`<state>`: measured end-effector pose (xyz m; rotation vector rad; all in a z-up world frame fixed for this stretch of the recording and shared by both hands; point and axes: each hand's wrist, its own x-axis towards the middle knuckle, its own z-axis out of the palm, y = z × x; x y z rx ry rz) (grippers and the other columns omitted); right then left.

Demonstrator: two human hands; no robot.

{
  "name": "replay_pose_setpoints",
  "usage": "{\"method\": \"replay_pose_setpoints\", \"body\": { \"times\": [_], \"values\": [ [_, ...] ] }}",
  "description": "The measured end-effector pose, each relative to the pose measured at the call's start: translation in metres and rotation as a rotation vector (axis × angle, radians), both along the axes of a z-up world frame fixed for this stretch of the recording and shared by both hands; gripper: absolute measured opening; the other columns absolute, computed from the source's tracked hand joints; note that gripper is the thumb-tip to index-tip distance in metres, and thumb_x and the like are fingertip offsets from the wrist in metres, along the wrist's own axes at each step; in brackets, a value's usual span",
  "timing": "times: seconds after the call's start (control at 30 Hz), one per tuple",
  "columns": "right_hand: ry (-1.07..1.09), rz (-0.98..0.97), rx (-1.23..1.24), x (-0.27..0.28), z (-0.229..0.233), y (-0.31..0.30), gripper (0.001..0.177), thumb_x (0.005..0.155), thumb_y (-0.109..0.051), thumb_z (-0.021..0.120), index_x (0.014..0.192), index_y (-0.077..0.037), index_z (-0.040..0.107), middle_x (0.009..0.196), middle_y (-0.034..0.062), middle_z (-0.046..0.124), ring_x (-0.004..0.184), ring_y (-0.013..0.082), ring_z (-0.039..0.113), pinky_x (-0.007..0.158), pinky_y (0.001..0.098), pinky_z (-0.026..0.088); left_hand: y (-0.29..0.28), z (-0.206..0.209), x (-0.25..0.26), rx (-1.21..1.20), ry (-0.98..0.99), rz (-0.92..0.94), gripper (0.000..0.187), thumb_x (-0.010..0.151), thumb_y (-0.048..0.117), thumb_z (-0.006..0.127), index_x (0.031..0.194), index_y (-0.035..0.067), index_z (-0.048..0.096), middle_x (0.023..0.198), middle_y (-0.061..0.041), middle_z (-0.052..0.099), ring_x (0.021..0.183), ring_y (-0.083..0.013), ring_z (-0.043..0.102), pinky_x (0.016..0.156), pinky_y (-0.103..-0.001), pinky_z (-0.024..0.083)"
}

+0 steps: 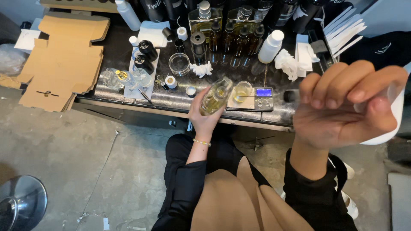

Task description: The person uses a syringe to transfer liquid from a glass bottle into a small beaker on a digital scale, then caps the bottle and wipes their hands with a cloth.

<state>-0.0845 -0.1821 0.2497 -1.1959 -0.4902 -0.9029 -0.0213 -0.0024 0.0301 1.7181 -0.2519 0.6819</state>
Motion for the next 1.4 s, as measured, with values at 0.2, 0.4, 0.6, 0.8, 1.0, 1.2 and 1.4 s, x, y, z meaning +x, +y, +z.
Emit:
{"method": "replay_pose_setpoints", "body": {
  "times": [0.2,0.4,0.6,0.8,1.0,1.2,1.4],
  "values": [
    [-0.216,-0.065,0.057,-0.021,-0.017,0.009,0.028,0.109,-0.047,0.036,0.093,-0.024,0.039,0.079,-0.0059,0.031,0.060,0.0070,0.027,0.044,0.0217,0.028,0.002,0.009,-0.014,0.184,-0.234,-0.116,0.065,0.077,0.023,0.093,0.129,0.002,0.061,0.128,-0.014,0.069,0.120,-0.0279,0.069,0.110,-0.041,0.058],
    [-0.214,-0.082,0.027,-0.031,-0.020,0.029,0.024,0.112,-0.035,0.039,0.094,-0.019,0.038,0.068,-0.0021,0.030,0.048,0.0107,0.018,0.038,0.0268,0.019,0.003,0.036,-0.031,0.279,-0.334,-0.145,0.053,0.089,0.040,0.077,0.120,-0.001,0.066,0.121,-0.017,0.072,0.113,-0.0313,0.073,0.105,-0.042,0.061],
    [-0.173,-0.131,0.073,-0.039,-0.034,0.044,0.025,0.111,-0.037,0.039,0.094,-0.019,0.043,0.060,-0.0009,0.027,0.039,0.0107,0.017,0.035,0.0294,0.016,-0.004,0.051,-0.037,0.288,-0.499,-0.177,0.051,0.087,0.032,0.082,0.116,-0.005,0.065,0.114,-0.022,0.073,0.107,-0.0353,0.075,0.098,-0.041,0.065],
    [-0.140,-0.119,0.109,-0.048,-0.047,0.041,0.028,0.111,-0.044,0.035,0.098,-0.020,0.041,0.060,-0.0002,0.025,0.039,0.0132,0.015,0.035,0.0314,0.016,-0.003,0.091,-0.050,0.272,-0.542,-0.214,0.040,0.091,0.025,0.079,0.115,-0.005,0.067,0.116,-0.022,0.071,0.107,-0.0396,0.073,0.099,-0.046,0.064],
    [-0.184,-0.097,0.029,-0.048,-0.038,0.044,0.027,0.114,-0.047,0.029,0.110,-0.022,0.038,0.059,-0.0013,0.018,0.040,0.0126,0.009,0.035,0.0294,0.012,-0.003,0.089,-0.049,0.282,-0.545,-0.190,0.042,0.089,0.025,0.082,0.115,-0.004,0.066,0.117,-0.021,0.071,0.108,-0.0385,0.073,0.100,-0.045,0.063],
    [-0.222,-0.067,-0.009,-0.033,-0.036,0.041,0.033,0.112,-0.055,0.033,0.112,-0.022,0.041,0.059,-0.0038,0.020,0.039,0.0099,0.014,0.033,0.0277,0.017,-0.004,0.051,-0.036,0.281,-0.524,-0.178,0.058,0.083,0.027,0.089,0.123,-0.003,0.060,0.121,-0.020,0.070,0.112,-0.0348,0.073,0.102,-0.042,0.064],
    [-0.069,-0.070,0.059,-0.016,-0.015,0.009,0.054,0.094,-0.073,0.037,0.075,-0.024,0.026,0.058,-0.0040,0.013,0.044,0.0058,0.010,0.037,0.0281,0.012,0.001,0.033,-0.024,0.286,-0.347,-0.105,0.063,0.080,0.029,0.091,0.126,0.000,0.061,0.124,-0.017,0.071,0.114,-0.0311,0.073,0.103,-0.040,0.063]
  ]
}}
